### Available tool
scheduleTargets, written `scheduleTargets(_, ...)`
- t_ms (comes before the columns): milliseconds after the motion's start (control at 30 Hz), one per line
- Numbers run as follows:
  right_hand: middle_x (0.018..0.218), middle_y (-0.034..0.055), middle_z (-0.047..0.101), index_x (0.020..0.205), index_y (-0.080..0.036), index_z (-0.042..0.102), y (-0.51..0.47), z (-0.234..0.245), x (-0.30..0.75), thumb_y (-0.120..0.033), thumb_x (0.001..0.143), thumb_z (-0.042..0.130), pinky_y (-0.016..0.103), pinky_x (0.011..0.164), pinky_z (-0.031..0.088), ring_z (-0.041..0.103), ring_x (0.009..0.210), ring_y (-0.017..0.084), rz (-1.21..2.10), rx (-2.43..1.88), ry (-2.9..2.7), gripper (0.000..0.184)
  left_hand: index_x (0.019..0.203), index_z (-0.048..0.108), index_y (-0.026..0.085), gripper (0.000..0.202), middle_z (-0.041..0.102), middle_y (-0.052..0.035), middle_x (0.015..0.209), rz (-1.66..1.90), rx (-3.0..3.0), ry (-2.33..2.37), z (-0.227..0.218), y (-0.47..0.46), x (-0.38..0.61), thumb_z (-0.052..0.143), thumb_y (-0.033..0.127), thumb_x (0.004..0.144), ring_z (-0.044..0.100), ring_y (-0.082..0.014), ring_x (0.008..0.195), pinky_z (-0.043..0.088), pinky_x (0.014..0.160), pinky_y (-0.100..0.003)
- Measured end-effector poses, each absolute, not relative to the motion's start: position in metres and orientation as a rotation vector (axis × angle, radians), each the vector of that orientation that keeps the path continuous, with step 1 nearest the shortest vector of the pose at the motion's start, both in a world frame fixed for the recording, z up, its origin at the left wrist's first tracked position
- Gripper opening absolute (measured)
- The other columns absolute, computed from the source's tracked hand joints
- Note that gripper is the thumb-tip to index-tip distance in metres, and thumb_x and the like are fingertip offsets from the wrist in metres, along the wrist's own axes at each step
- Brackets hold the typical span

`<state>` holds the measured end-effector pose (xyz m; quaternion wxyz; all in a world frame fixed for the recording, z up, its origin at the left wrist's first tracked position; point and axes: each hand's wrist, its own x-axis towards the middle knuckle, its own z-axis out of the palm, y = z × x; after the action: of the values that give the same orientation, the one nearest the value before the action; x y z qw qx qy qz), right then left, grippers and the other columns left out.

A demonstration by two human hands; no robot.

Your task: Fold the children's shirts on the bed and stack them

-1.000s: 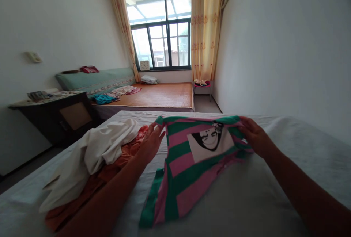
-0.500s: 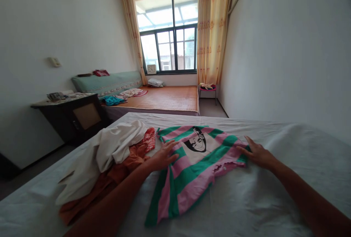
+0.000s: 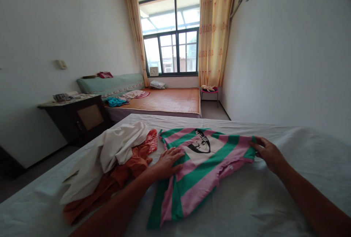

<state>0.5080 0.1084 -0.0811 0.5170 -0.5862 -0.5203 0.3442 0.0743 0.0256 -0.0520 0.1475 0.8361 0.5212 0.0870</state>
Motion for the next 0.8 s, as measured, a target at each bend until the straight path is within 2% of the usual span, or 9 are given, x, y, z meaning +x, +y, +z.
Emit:
scheduleTargets(67, 0.107, 0.0095, 0.063, 0.106, -0.02, 0.058, 0.114, -0.087, 0.517, -0.045, 0.067, 0.068, 0.034, 0.063, 0.058, 0.065, 0.077, 0.022, 0.773, -1.385, -1.089, 0.048, 0.14, 0.04, 0.03, 0.055, 0.033, -0.006, 0.15, 0.291, 2.418, 1.485, -0.054, 0.026, 0.075, 0.051, 0.04, 0.087, 0.024, -0.0294, 0.139, 0.017, 0.113, -0.052)
scheduleTargets(167, 0.115, 0.012, 0.061, 0.109, -0.021, 0.055, 0.121, -0.096, 0.526, -0.044, 0.067, 0.066, 0.038, 0.078, 0.057, 0.065, 0.091, 0.026, 0.7, -1.333, -0.978, 0.049, 0.139, 0.041, 0.03, 0.052, 0.037, -0.0054, 0.148, 0.338, 2.441, 1.479, -0.056, 0.025, 0.078, 0.049, 0.038, 0.089, 0.027, -0.0269, 0.138, 0.018, 0.114, -0.05)
scheduleTargets(300, 0.124, 0.013, 0.057, 0.118, -0.02, 0.053, 0.118, -0.091, 0.52, -0.039, 0.069, 0.062, 0.044, 0.094, 0.048, 0.056, 0.114, 0.03, 0.433, -1.435, -1.254, 0.053, 0.137, 0.045, 0.031, 0.049, 0.039, -0.0051, 0.147, 0.367, 2.458, 1.483, -0.058, 0.026, 0.079, 0.05, 0.038, 0.088, 0.029, -0.0274, 0.137, 0.019, 0.113, -0.05)
scheduleTargets(433, 0.108, 0.0094, 0.066, 0.104, -0.02, 0.064, 0.101, -0.068, 0.491, -0.04, 0.078, 0.056, 0.043, 0.095, 0.046, 0.061, 0.102, 0.027, 0.548, -1.347, -1.738, 0.034, 0.137, 0.045, 0.031, 0.049, 0.04, -0.0052, 0.146, 0.372, 2.482, 1.464, -0.064, 0.031, 0.076, 0.05, 0.037, 0.089, 0.032, -0.0271, 0.135, 0.019, 0.113, -0.049)
scheduleTargets(500, 0.104, 0.0084, 0.068, 0.1, -0.021, 0.068, 0.09, -0.059, 0.476, -0.039, 0.08, 0.054, 0.042, 0.095, 0.045, 0.061, 0.1, 0.026, 0.592, -1.27, -1.957, 0.03, 0.134, 0.048, 0.029, 0.047, 0.042, -0.0058, 0.144, 0.412, 2.495, 1.455, -0.065, 0.033, 0.076, 0.051, 0.036, 0.088, 0.034, -0.0269, 0.133, 0.021, 0.112, -0.048)
scheduleTargets(600, 0.113, 0.0088, 0.066, 0.108, -0.021, 0.069, 0.077, -0.052, 0.463, -0.039, 0.08, 0.058, 0.042, 0.099, 0.042, 0.057, 0.108, 0.027, 0.662, -1.114, -2.294, 0.035, 0.123, 0.058, 0.027, 0.037, 0.052, -0.0065, 0.135, 0.563, 2.506, 1.343, -0.054, 0.029, 0.083, 0.052, 0.03, 0.087, 0.042, -0.0254, 0.127, 0.029, 0.109, -0.043)
scheduleTargets(667, 0.124, 0.0088, 0.061, 0.117, -0.022, 0.066, 0.073, -0.051, 0.462, -0.041, 0.076, 0.066, 0.041, 0.103, 0.038, 0.052, 0.117, 0.028, 0.719, -1.028, -2.473, 0.045, 0.114, 0.064, 0.025, 0.029, 0.061, -0.006, 0.12, 0.555, 2.481, 1.136, -0.04, 0.02, 0.091, 0.051, 0.03, 0.089, 0.053, -0.0212, 0.113, 0.038, 0.1, -0.035)
scheduleTargets(733, 0.13, 0.0079, 0.058, 0.121, -0.023, 0.063, 0.073, -0.054, 0.465, -0.042, 0.073, 0.069, 0.041, 0.105, 0.036, 0.049, 0.121, 0.028, 0.715, -1.017, -2.552, 0.052, 0.108, 0.066, 0.025, 0.026, 0.065, -0.0038, 0.106, 0.367, 2.454, 0.866, -0.024, 0.007, 0.102, 0.054, 0.036, 0.088, 0.059, -0.0179, 0.099, 0.043, 0.091, -0.028)
scheduleTargets(800, 0.128, 0.0066, 0.059, 0.117, -0.023, 0.065, 0.078, -0.058, 0.468, -0.038, 0.078, 0.064, 0.038, 0.103, 0.038, 0.051, 0.119, 0.026, 0.656, -1.059, -2.535, 0.042, 0.107, 0.065, 0.027, 0.033, 0.063, -0.0027, 0.106, 0.171, 2.47, 0.701, -0.013, -0.006, 0.112, 0.066, 0.043, 0.078, 0.059, -0.019, 0.097, 0.043, 0.089, -0.027)
